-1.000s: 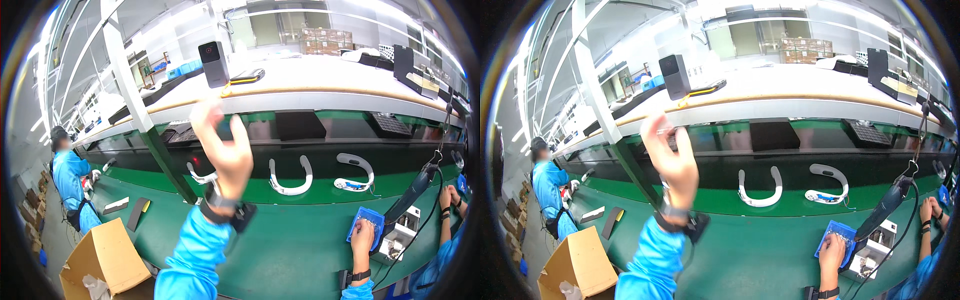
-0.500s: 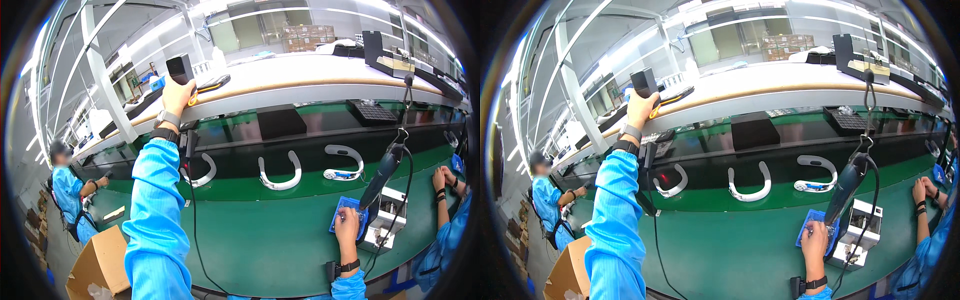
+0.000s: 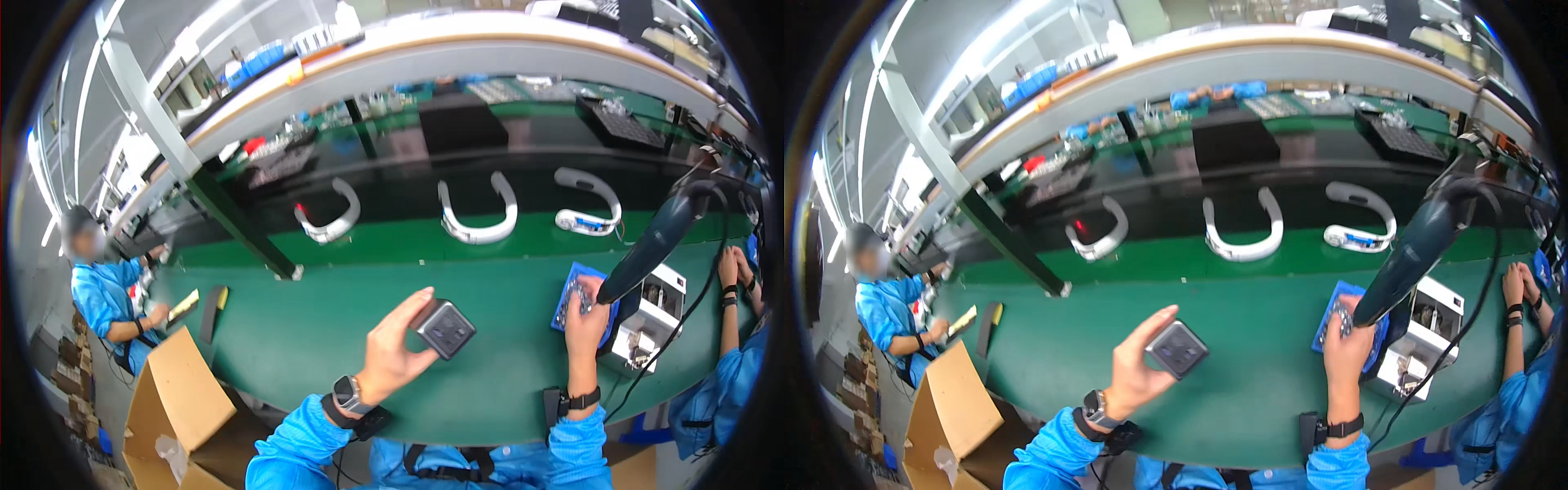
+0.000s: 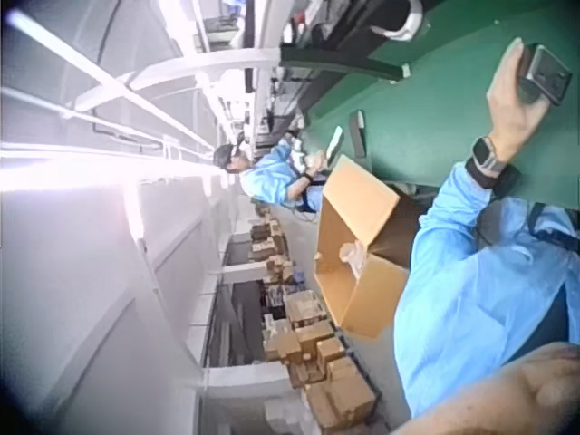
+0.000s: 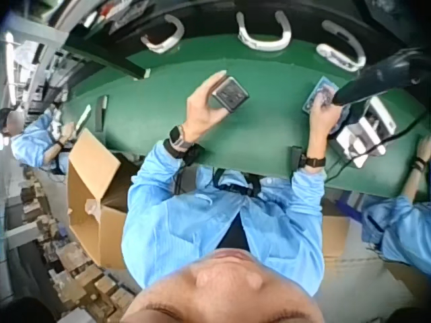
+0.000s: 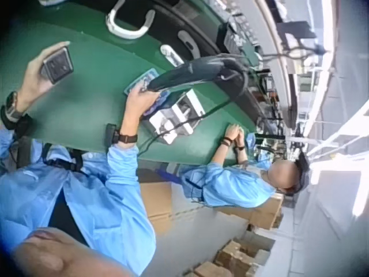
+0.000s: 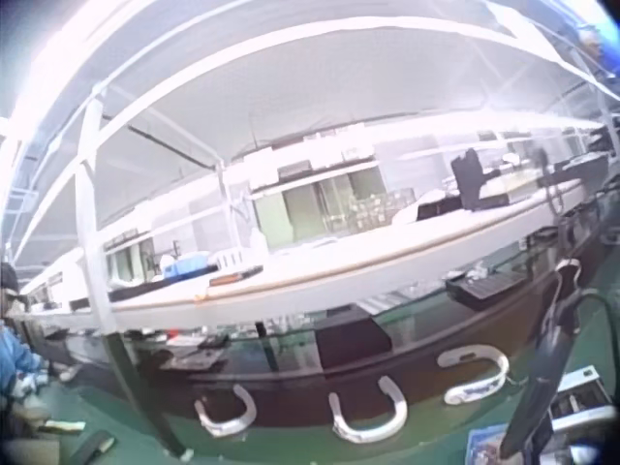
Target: Assemble structural plastic and electronic internal components of a wearable electronic device or headset using an electric screwdriver.
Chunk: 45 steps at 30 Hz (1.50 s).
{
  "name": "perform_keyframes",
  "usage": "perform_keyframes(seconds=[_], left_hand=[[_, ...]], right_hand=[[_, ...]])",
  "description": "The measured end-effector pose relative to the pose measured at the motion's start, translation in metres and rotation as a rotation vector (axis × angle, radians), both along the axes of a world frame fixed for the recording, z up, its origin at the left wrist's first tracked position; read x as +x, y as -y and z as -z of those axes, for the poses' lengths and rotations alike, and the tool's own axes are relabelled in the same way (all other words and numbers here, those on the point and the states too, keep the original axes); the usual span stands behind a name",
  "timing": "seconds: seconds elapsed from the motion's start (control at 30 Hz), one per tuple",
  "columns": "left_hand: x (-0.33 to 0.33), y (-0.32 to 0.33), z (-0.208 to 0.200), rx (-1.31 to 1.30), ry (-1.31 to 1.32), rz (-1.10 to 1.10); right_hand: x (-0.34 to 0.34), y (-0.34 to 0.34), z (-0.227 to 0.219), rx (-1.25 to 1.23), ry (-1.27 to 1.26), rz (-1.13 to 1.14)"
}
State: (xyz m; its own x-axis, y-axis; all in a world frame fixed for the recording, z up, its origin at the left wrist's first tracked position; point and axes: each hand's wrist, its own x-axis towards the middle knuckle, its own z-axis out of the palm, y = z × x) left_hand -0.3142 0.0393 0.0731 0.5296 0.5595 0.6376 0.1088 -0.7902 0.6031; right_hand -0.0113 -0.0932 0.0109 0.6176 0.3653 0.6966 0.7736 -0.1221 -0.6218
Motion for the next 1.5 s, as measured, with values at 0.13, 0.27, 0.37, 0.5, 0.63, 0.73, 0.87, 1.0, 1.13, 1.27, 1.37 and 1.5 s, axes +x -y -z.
perform_keyframes(seconds=[0.13, 0.27, 0.37, 0.5, 0.63, 0.73, 0.87, 1.0, 1.13, 1.27, 1.37, 1.5], left_hand=[[0.005, 0.017, 0.053, -0.169, -0.094, -0.030], [0.003, 0.018, 0.058, -0.232, -0.038, 0.019], [0.006, 0.018, 0.059, -0.288, 0.045, 0.067], [0.009, 0.015, 0.054, -0.250, 0.085, 0.093], [0.012, 0.015, 0.050, -0.241, 0.095, 0.086], [0.012, 0.014, 0.049, -0.224, 0.109, 0.084], [0.014, 0.016, 0.048, -0.224, 0.140, 0.075], [0.015, 0.017, 0.045, -0.220, 0.119, 0.073], [0.015, 0.020, 0.044, -0.228, 0.134, 0.074], [0.012, 0.017, 0.033, -0.299, 0.099, 0.157], [-0.002, 0.002, 0.018, -0.395, -0.041, 0.384], [-0.010, -0.020, -0.011, -0.478, -0.310, 0.757]], right_hand=[[-0.001, -0.007, -0.005, 0.064, -0.197, -0.032], [-0.004, -0.014, -0.003, 0.021, -0.203, -0.044], [-0.009, -0.012, -0.009, -0.038, -0.201, -0.023], [-0.009, -0.006, -0.009, -0.076, -0.183, -0.003], [-0.009, -0.005, -0.014, -0.219, -0.166, 0.019], [-0.010, -0.004, -0.010, -0.368, -0.106, -0.008], [-0.012, -0.006, -0.010, -0.435, -0.127, 0.040], [-0.006, 0.001, -0.004, -0.528, -0.070, 0.057], [-0.005, 0.000, -0.003, -0.575, -0.079, 0.077], [-0.002, 0.001, -0.001, -0.584, -0.144, 0.036], [-0.008, -0.002, -0.003, -0.540, -0.204, 0.022], [-0.002, -0.001, 0.011, -0.554, -0.172, 0.000]])
